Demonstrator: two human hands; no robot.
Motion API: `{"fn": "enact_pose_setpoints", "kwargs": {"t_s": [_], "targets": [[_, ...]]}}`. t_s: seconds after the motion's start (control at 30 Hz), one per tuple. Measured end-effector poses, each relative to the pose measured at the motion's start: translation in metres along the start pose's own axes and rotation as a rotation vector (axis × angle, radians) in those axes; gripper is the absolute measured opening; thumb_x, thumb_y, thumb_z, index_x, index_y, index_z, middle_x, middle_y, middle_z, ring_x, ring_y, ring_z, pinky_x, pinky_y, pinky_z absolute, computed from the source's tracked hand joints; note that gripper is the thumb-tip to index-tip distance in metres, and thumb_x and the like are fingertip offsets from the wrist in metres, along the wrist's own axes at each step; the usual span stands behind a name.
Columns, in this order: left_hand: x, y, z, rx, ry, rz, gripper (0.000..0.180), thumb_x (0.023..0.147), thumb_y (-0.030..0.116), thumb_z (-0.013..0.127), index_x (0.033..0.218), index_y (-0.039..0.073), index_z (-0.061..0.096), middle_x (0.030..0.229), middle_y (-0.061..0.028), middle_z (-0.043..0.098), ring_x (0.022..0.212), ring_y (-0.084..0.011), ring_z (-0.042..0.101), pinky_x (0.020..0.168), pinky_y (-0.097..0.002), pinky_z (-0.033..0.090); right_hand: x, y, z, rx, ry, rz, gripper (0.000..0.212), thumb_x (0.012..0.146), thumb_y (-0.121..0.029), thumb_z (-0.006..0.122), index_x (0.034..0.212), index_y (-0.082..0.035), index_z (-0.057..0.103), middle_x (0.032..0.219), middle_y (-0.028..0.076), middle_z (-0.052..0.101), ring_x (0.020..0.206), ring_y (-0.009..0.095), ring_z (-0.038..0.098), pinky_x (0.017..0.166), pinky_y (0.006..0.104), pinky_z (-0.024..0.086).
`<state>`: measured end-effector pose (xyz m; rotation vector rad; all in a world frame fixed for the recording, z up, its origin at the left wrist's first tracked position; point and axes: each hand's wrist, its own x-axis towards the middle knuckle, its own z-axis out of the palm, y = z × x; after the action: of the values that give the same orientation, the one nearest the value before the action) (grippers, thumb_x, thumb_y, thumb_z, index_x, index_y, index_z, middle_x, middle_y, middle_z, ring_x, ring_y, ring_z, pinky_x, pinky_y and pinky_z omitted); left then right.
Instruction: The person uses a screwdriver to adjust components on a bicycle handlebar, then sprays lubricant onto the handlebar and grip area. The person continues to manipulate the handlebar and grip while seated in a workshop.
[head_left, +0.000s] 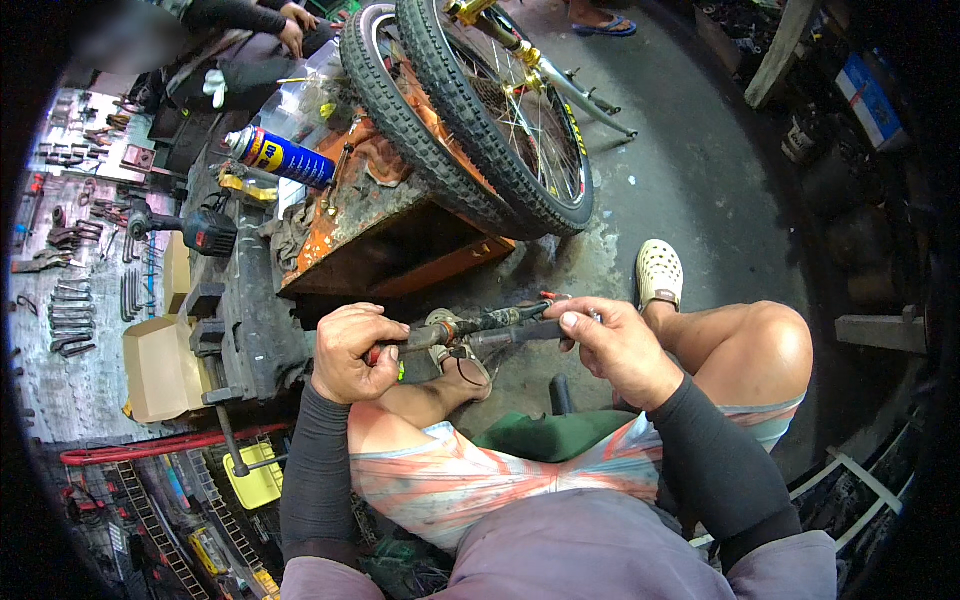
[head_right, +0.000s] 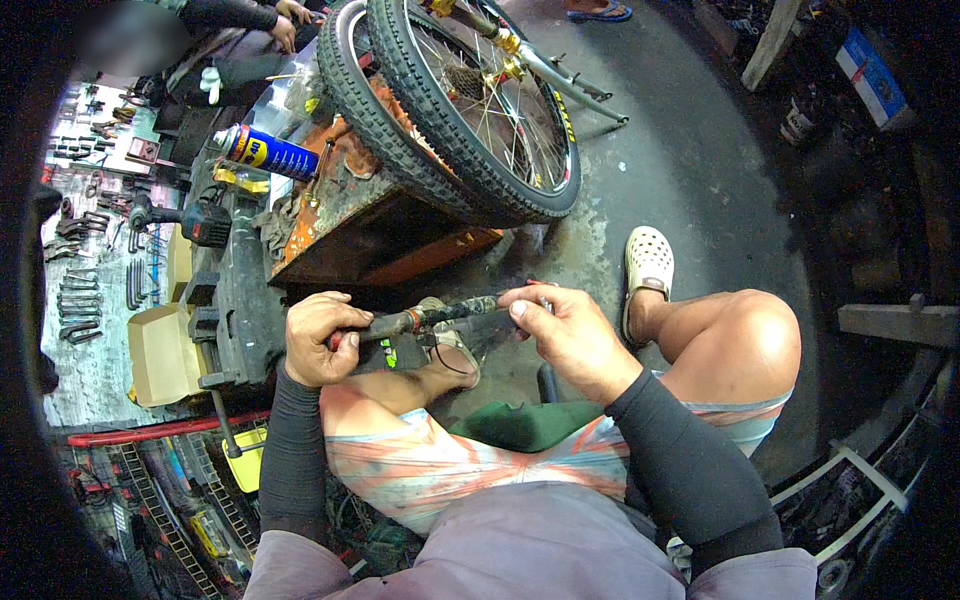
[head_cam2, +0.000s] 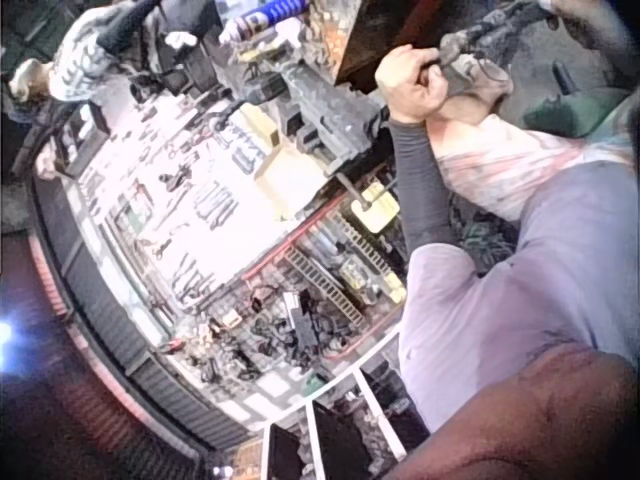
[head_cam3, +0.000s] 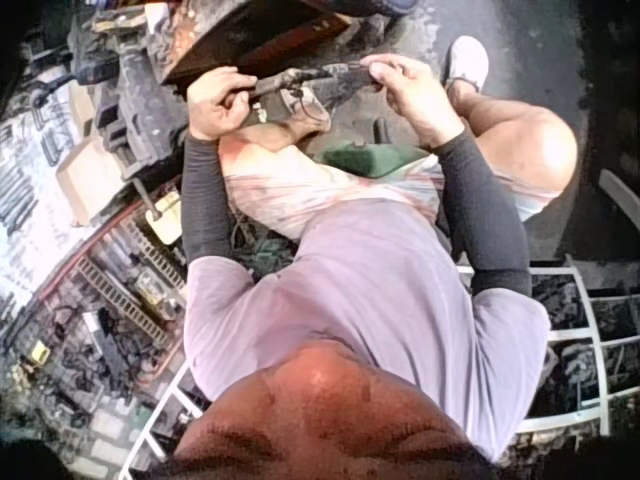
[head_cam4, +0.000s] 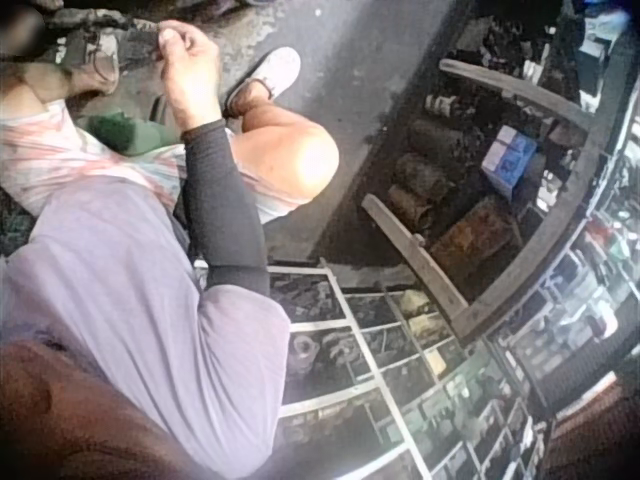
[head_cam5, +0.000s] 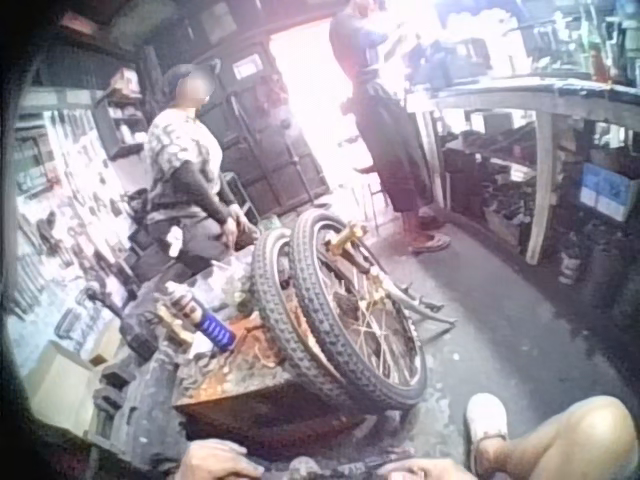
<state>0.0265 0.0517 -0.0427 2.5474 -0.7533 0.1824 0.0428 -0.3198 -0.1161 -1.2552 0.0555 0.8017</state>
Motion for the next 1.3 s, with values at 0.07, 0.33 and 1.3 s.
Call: {"fn": "enact_pose_setpoints", "kwargs": {"t_s": [0.07,0.33,1.3], "targets": [[0.0,0.001,0.001,0.005,0.004,0.016,0.021,0.069,0.011,0.072,0.088,0.006,0.08,0.083,-0.009,0.081,0.077,-0.0316,0.078,0.093,-0.0482,0.065,0.001,-0.004,0.0,0.042,0.001,0.007,0.034,0.114,-0.028,0.064,0.137,-0.004,0.072,0.093,0.001,0.067,0.061,0.004,0.048,0.054,0.0206,0.041],[0.007,0.004,0.002,-0.006,0.007,0.045,0.022,0.069,0.012,0.072,0.088,0.006,0.08,0.085,-0.009,0.081,0.077,-0.0308,0.079,0.092,-0.048,0.065,0.009,0.003,0.002,0.057,-0.002,0.023,0.033,0.114,-0.027,0.064,0.137,-0.005,0.072,0.094,0.003,0.067,0.06,0.004,0.048,0.052,0.0206,0.039],[0.001,-0.016,0.021,0.04,0.358,-0.123,0.021,0.082,0.018,0.068,0.07,0.005,0.058,0.065,-0.0102,0.057,0.056,-0.0298,0.058,0.059,-0.0398,0.049,0.019,-0.02,0.021,-0.535,-0.117,0.041,0.042,0.102,-0.016,0.077,0.141,0.0,0.074,0.116,0.017,0.081,0.096,0.021,0.075,0.09,0.0368,0.059]]}}
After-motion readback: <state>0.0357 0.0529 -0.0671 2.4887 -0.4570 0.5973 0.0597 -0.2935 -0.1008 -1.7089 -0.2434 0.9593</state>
